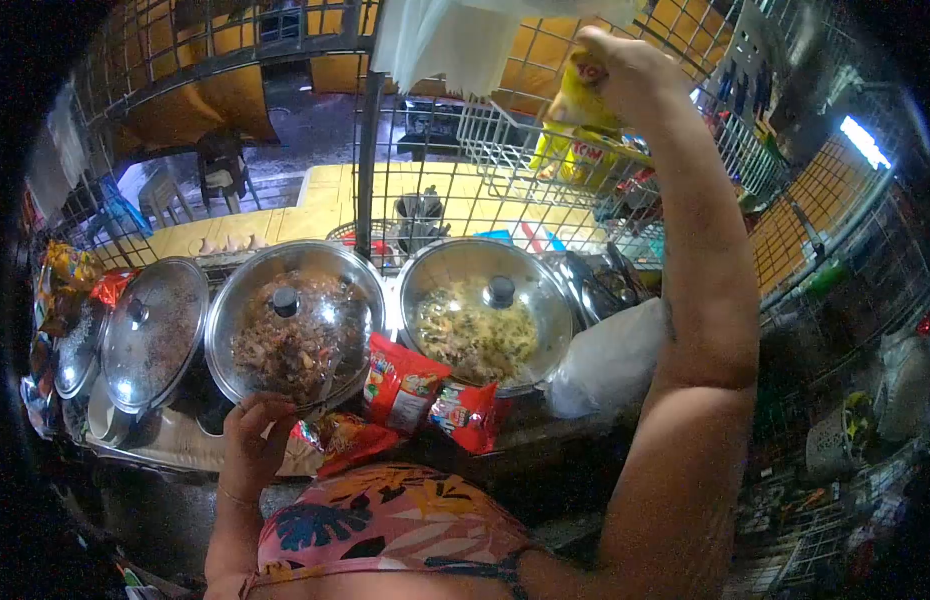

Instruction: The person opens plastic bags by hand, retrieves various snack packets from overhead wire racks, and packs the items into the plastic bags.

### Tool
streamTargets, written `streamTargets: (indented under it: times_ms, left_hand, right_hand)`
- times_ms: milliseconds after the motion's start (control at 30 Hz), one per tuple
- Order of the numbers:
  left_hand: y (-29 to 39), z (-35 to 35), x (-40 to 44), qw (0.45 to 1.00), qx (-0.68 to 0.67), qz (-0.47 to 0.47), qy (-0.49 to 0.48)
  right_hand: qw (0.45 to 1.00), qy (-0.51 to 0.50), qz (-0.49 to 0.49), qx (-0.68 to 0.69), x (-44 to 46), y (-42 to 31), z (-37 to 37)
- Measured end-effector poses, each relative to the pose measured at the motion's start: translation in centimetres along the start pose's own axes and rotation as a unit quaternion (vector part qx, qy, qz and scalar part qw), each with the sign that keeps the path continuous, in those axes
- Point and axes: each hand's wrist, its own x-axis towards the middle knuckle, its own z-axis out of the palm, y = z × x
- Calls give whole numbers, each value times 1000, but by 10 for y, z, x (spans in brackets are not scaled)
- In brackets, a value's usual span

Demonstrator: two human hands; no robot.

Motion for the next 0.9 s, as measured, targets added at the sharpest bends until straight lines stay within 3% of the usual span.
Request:
streamTargets:
  times_ms: [67,100,167,267,367,400,433,467,500,633,733,900]
  left_hand:
    - [1,2,3,1000,-3,6,-1]
    - [1,5,3,1000,-2,10,0]
    - [2,8,5,1000,-3,27,3]
    - [7,6,6,999,0,47,6]
    - [9,-2,4,999,10,37,7]
    - [4,-2,2,999,10,32,13]
    - [0,-3,0,999,10,25,20]
    - [0,-6,-1,999,21,26,23]
    - [-3,-6,-2,999,26,30,25]
    - [-4,-10,-6,998,47,25,24]
    - [1,-20,-4,998,53,5,20]
    - [-4,-21,-2,998,55,-23,34]
  right_hand:
    - [998,-48,-30,28,7,3,16]
    - [994,-102,-36,-33,6,7,22]
    - [993,-113,-13,18,9,10,38]
    - [973,-105,52,200,10,37,75]
    - [908,-115,112,388,1,55,118]
    - [974,-141,-24,175,2,49,96]
    - [975,-118,-27,189,9,75,131]
    - [895,-198,147,372,17,68,128]
    - [762,-202,342,511,24,60,124]
    - [906,-296,153,262,37,34,134]
    - [960,-278,-32,-5,40,3,97]
    - [929,-368,34,-8,65,49,156]
